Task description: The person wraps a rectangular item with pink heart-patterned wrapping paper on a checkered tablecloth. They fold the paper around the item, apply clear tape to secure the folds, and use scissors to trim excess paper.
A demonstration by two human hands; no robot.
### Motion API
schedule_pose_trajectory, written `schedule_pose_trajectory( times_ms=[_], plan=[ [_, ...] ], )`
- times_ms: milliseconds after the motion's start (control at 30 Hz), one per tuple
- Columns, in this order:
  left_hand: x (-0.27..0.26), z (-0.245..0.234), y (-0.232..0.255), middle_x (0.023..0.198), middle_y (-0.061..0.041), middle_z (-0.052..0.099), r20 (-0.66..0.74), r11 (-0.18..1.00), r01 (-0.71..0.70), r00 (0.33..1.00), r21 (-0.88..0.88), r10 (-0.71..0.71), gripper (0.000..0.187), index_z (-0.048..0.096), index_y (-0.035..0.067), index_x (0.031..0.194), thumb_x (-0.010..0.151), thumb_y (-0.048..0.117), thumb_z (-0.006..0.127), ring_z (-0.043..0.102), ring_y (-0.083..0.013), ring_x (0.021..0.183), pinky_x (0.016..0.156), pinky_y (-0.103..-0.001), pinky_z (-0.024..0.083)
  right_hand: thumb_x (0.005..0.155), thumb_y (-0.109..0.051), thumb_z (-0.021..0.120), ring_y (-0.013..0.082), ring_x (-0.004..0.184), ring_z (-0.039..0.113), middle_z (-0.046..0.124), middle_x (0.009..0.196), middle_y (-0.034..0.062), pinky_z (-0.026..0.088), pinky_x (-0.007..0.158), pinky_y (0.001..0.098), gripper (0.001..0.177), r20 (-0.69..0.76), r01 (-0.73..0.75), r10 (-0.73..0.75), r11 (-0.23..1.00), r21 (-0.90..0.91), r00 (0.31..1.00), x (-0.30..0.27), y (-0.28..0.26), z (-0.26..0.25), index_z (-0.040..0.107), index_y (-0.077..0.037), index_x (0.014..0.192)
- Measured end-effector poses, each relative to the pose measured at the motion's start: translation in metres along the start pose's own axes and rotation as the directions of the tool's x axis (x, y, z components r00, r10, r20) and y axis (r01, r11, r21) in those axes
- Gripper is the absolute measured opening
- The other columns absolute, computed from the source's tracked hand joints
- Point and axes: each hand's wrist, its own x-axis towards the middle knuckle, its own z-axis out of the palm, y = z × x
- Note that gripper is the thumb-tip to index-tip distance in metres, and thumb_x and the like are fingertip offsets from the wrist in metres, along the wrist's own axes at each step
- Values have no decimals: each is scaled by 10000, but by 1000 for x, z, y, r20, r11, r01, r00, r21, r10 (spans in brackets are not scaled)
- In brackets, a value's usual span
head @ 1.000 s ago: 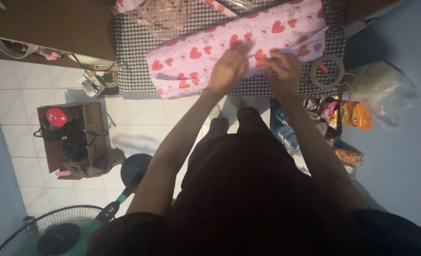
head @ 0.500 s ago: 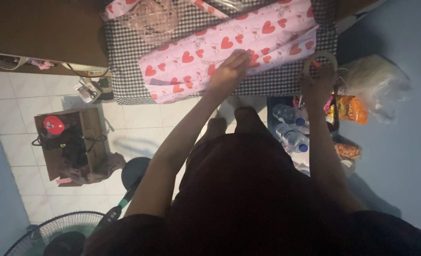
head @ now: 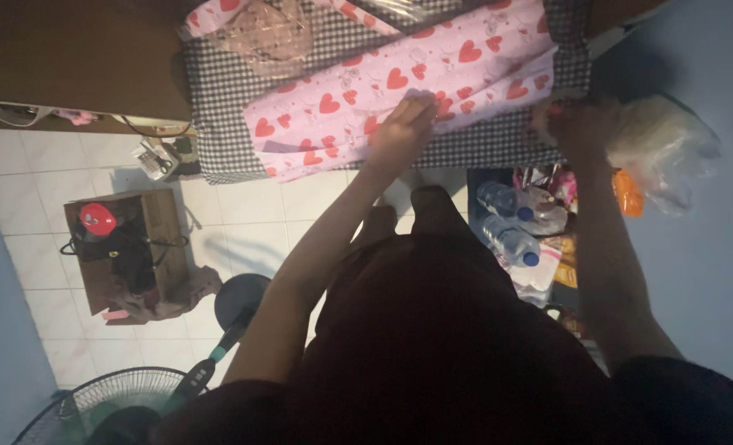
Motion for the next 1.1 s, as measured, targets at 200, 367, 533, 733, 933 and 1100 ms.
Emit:
schedule_pose_trajectory(
  times_ms=[200, 367, 533, 733, 933, 1100],
  plan=[
    [-7, 9, 12, 1275, -147, 639, 38, 994, 73, 996, 80, -77, 359, 693, 25, 1178, 820, 6, 671, 625, -321, 1106, 931, -445, 551, 1008, -340, 684, 323, 957, 704, 727, 989, 166, 536, 875, 494, 308, 160, -76, -16, 831, 551, 987, -20, 18, -7, 749, -39, 1013],
    [-10, 81, 53, 973, -155, 720, 232, 936, 233, 957, -263, -173, 224, 732, 70, 959, 898, 279, 684, 694, -359, 935, 857, -476, 564, 953, -224, 667, 378, 953, 692, 728, 1071, 221, 531, 822, 484, 303, 196, -173, 39, 660, 731, 980, -34, 4, 6, 703, -9, 1164],
    [43, 199, 56, 679, -118, 737, 718, 195, 948, 317, -250, -620, 788, 745, 44, 740, 927, 748, 445, 756, -254, 628, 625, -392, 602, 1123, -264, 553, 406, 965, 684, 715, 1161, 249, 524, 768, 482, 281, 124, 138, -168, 966, 220, 978, -32, -25, -5, 616, -83, 1328],
    [36, 277, 30, 718, -103, 730, 507, 112, 825, 441, -554, -741, 552, 746, -8, 785, 866, 534, 675, 685, -219, 643, 587, -390, 538, 1096, -328, 639, 266, 874, 669, 729, 960, 155, 525, 773, 409, 333, 285, -348, 202, 489, 800, 937, -48, -62, -58, 683, -5, 1168],
    [2, 299, 23, 745, -34, 726, 610, -46, 883, 284, -467, -740, 393, 753, 73, 847, 909, 444, 642, 676, -159, 694, 658, -381, 530, 1015, -216, 680, 172, 846, 640, 705, 944, 117, 515, 760, 357, 259, 312, -426, 304, 472, 772, 900, -73, -52, -50, 694, -11, 1174],
    [-31, 244, 33, 656, 17, 710, 621, 276, 843, 529, -461, -579, 575, 733, 81, 788, 1011, 524, 441, 700, -145, 659, 670, -341, 541, 1061, -118, 644, 263, 984, 663, 679, 1059, 143, 516, 870, 359, 191, 82, -271, 324, 600, 753, 943, -68, -22, -33, 670, -17, 1221]
  ],
)
